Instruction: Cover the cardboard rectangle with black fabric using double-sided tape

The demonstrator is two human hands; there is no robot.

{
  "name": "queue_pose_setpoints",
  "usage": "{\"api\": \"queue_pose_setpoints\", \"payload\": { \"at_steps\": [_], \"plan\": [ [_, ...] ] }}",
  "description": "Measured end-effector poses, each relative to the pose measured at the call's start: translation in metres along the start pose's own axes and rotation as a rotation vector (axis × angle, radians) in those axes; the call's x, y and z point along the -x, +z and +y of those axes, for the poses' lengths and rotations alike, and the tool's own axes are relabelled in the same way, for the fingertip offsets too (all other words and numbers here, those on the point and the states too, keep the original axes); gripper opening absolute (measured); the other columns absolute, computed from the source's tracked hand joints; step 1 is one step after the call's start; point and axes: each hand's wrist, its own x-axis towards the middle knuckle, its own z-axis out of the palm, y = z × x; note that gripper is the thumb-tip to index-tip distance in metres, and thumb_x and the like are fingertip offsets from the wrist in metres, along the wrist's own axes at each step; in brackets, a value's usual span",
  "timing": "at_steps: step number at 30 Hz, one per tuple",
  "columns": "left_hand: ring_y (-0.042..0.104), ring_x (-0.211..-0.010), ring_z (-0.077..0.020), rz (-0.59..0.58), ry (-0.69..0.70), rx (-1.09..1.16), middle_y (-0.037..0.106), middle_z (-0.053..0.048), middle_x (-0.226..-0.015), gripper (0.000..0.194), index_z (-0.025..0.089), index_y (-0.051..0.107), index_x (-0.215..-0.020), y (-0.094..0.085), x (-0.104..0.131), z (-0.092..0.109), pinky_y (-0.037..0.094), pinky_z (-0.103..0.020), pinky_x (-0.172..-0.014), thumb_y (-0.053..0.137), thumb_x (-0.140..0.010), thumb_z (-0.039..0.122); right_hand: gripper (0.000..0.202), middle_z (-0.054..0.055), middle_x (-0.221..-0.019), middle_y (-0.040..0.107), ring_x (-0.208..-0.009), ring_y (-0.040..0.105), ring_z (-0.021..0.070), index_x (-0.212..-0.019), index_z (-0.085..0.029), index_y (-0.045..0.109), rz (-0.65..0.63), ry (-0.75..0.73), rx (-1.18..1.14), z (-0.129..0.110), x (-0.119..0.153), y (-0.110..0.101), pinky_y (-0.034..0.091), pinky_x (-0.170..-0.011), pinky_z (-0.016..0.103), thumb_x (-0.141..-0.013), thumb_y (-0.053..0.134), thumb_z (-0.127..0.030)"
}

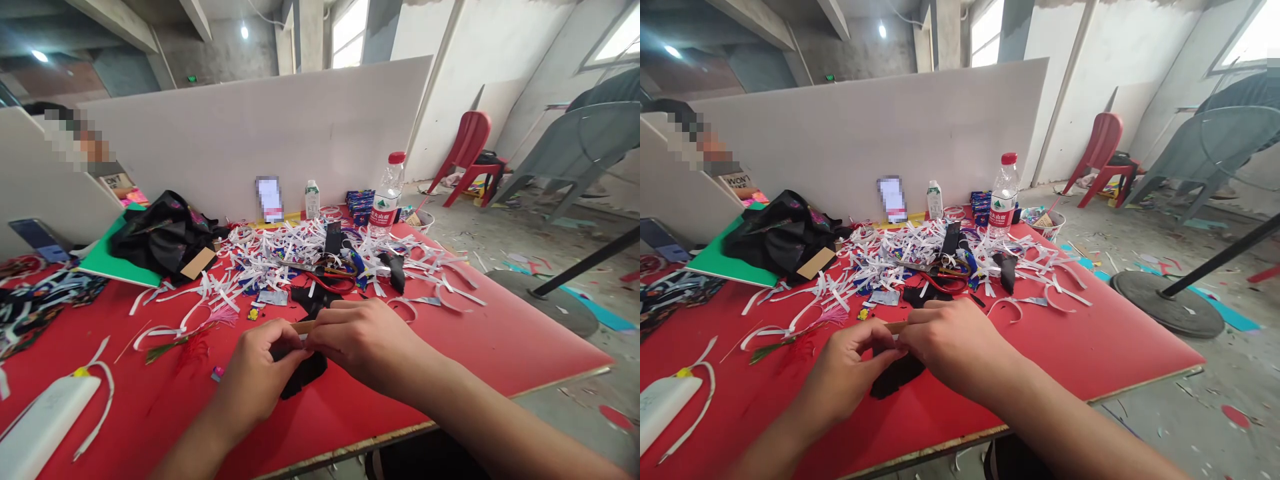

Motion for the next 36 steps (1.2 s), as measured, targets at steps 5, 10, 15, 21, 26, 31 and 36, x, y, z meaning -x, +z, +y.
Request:
{"api": "queue_pose_setpoints", "payload": {
  "at_steps": [5, 10, 15, 21, 26, 31, 36],
  "plan": [
    [0.062, -0.070, -0.0179, 0.000, 0.026, -0.053, 0.067, -0.001, -0.073, 0.026, 0.021, 0.064, -0.074, 0.000, 0.000, 0.004, 0.046, -0.028, -0.061, 0.075, -0.081, 0.044, 0.016, -0.002, -0.076, 0.074, -0.064, 0.063, 0.0143, -0.083, -0.021, 0.076, -0.009, -0.013, 0.053, -0.003, 0.000, -0.001, 0.027, -0.055, 0.032, -0.096, 0.074, -0.011],
    [0.053, -0.061, -0.0146, 0.037, 0.080, -0.045, 0.057, 0.003, -0.067, 0.033, 0.023, 0.055, -0.072, -0.007, -0.003, 0.000, 0.041, -0.025, -0.054, 0.077, -0.082, 0.045, 0.012, 0.000, -0.080, 0.077, -0.070, 0.067, 0.0156, -0.086, -0.021, 0.081, -0.062, 0.088, 0.096, 0.002, 0.003, -0.005, 0.029, -0.056, 0.031, -0.097, 0.077, -0.018],
    [0.068, -0.079, -0.0195, 0.055, 0.130, 0.013, 0.074, -0.003, -0.087, 0.017, 0.024, 0.069, -0.091, -0.004, 0.000, -0.003, 0.051, -0.028, -0.067, 0.078, -0.086, 0.036, 0.019, 0.002, -0.086, 0.080, -0.079, 0.073, 0.0162, -0.093, -0.021, 0.084, -0.066, 0.157, 0.009, 0.004, 0.003, -0.009, 0.040, -0.063, 0.029, -0.104, 0.067, -0.020],
    [0.071, -0.079, -0.0204, 0.037, 0.226, -0.010, 0.078, -0.003, -0.084, 0.014, 0.024, 0.078, -0.097, 0.005, 0.002, 0.003, 0.054, -0.029, -0.070, 0.077, -0.092, 0.037, 0.015, 0.003, -0.095, 0.083, -0.088, 0.077, 0.0181, -0.097, -0.022, 0.084, -0.072, 0.165, -0.032, 0.001, 0.002, -0.007, 0.048, -0.070, 0.029, -0.102, 0.070, -0.020],
    [0.071, -0.074, -0.0189, 0.092, 0.254, -0.011, 0.079, -0.002, -0.081, 0.011, 0.023, 0.076, -0.085, 0.006, 0.000, 0.005, 0.053, -0.028, -0.066, 0.074, -0.092, 0.031, 0.017, 0.004, -0.093, 0.083, -0.087, 0.077, 0.0190, -0.094, -0.021, 0.084, -0.097, 0.185, -0.027, 0.001, 0.002, -0.008, 0.048, -0.070, 0.028, -0.103, 0.071, -0.026],
    [0.078, -0.083, -0.0215, 0.166, 0.243, 0.088, 0.083, -0.005, -0.088, 0.012, 0.021, 0.078, -0.085, 0.010, 0.003, 0.001, 0.058, -0.029, -0.072, 0.079, -0.090, 0.031, 0.009, 0.002, -0.090, 0.083, -0.083, 0.075, 0.0188, -0.094, -0.023, 0.085, -0.020, 0.337, -0.117, -0.004, -0.001, -0.005, 0.045, -0.066, 0.028, -0.097, 0.077, -0.024],
    [0.080, -0.081, -0.0212, 0.282, 0.226, 0.320, 0.083, -0.004, -0.090, 0.029, 0.023, 0.072, -0.111, 0.020, 0.001, -0.005, 0.062, -0.029, -0.075, 0.085, -0.088, 0.035, 0.015, 0.000, -0.070, 0.076, -0.060, 0.063, 0.0137, -0.084, -0.020, 0.084, 0.058, 0.678, -0.561, -0.009, -0.006, 0.002, 0.040, -0.054, 0.026, -0.091, 0.078, -0.031]
  ]
}}
